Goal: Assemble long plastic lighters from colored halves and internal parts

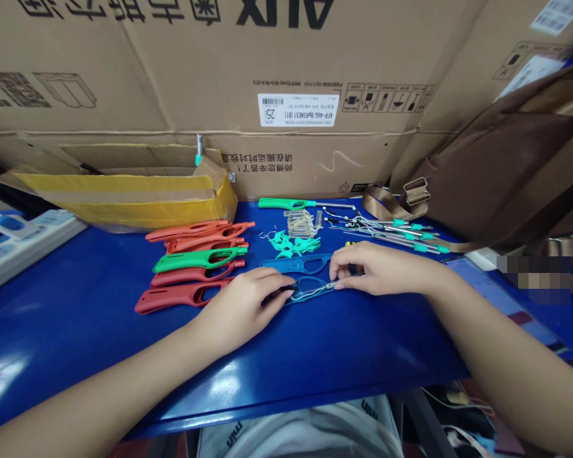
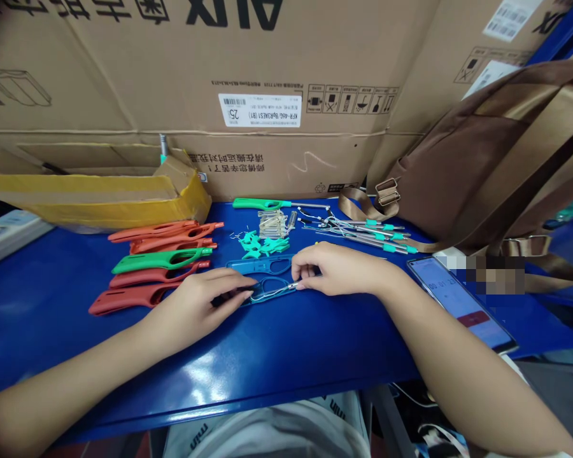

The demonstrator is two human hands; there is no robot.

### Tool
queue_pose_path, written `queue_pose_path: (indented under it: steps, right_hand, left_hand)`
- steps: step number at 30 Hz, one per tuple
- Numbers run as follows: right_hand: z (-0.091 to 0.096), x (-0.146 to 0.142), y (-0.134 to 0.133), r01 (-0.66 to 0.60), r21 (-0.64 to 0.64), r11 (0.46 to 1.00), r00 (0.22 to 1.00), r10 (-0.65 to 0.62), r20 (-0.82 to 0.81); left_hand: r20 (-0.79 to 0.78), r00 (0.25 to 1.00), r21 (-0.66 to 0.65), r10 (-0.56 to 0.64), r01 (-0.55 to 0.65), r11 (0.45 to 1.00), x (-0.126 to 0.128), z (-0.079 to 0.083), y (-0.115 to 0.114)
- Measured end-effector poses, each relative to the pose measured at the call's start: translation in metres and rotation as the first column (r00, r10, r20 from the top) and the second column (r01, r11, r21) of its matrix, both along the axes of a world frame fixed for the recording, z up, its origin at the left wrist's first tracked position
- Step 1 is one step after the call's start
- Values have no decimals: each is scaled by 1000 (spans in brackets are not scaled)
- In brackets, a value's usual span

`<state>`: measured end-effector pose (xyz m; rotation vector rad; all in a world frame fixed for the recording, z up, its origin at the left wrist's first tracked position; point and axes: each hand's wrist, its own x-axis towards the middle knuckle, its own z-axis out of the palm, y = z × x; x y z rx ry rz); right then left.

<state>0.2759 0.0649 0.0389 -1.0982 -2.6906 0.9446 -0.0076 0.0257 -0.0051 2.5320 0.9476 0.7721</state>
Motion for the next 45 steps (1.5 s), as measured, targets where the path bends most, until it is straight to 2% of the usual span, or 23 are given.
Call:
queue_pose_path:
  steps: [7, 18, 22, 30, 36, 45]
  right_hand:
    - [-1, 1, 2, 5, 49, 999, 1000, -5, -6]
    - [-2, 1, 2, -37, 172, 984, 999, 31, 39]
    - [-3, 1, 3, -35, 163, 986, 999, 29, 36]
    - [-3, 2, 3, -43, 143, 989, 999, 42, 8]
    - [-1, -1, 1, -82, 128, 988, 996, 79, 30]
    - [1, -2, -1, -45, 89, 995, 998, 41, 47]
  left_hand:
    - [-19, 1000, 31, -13, 14, 999, 0, 0, 2]
    - [-24, 1000, -7, -3, 3, 1000, 1, 0, 0]
    - [-22, 1000, -24, 2, -3, 1000, 1, 1, 0]
    - [-70, 996, -146, 46, -56, 988, 1, 7, -4]
    - [-62, 997, -76, 35, -40, 996, 1, 6, -3]
    - [-50, 998, -45, 33, -35, 998, 2, 7, -2]
